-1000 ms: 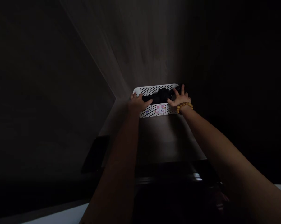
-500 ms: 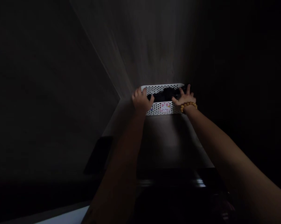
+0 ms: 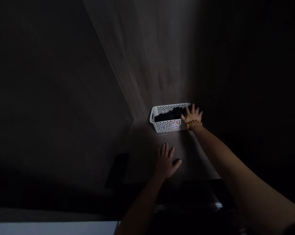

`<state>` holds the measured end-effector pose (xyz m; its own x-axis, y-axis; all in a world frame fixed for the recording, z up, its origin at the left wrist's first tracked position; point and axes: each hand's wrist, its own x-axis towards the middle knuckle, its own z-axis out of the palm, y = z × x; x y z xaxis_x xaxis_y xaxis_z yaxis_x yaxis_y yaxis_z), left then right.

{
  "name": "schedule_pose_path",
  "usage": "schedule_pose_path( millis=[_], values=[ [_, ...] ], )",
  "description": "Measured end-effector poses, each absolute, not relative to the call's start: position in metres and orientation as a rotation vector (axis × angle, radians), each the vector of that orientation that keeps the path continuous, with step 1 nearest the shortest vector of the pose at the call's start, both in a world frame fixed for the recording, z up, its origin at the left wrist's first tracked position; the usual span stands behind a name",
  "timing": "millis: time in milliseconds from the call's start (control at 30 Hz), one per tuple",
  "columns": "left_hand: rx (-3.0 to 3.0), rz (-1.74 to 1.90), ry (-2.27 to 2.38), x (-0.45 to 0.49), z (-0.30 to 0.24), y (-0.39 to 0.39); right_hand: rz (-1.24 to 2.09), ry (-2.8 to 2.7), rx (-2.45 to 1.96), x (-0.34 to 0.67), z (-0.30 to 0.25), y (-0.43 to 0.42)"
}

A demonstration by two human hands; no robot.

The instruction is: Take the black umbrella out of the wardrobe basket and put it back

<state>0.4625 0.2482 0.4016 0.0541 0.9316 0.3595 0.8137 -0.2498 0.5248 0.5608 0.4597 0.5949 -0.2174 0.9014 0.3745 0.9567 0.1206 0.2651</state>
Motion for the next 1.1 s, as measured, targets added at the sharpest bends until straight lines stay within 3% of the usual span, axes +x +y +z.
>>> schedule_pose_path(
  millis=[167, 367, 533, 633, 733, 1100],
  values=[
    [2.030, 1.143, 1.831, 0.452, 0.423, 0.206, -0.601, -2.363, -1.486, 0.541, 0.597, 0.355],
    [1.962, 1.291, 1.958, 0.460, 0.437, 0.154, -0.463, -2.578, -0.762, 0.623, 0.589, 0.135],
    [1.891, 1.163, 2.024, 0.469, 0.462, 0.119, -0.797, -2.240, -0.748, 0.733, 0.690, 0.014],
    [1.887, 1.053, 2.059, 0.480, 0.474, 0.095, -1.072, -1.851, -0.826, 0.792, 0.757, -0.014],
    [1.939, 0.981, 2.100, 0.497, 0.478, 0.064, -1.057, -1.731, -1.038, 0.835, 0.786, -0.024],
    [1.970, 1.072, 2.159, 0.555, 0.468, -0.035, -0.968, -1.744, -1.102, 0.863, 0.769, -0.016]
  ],
)
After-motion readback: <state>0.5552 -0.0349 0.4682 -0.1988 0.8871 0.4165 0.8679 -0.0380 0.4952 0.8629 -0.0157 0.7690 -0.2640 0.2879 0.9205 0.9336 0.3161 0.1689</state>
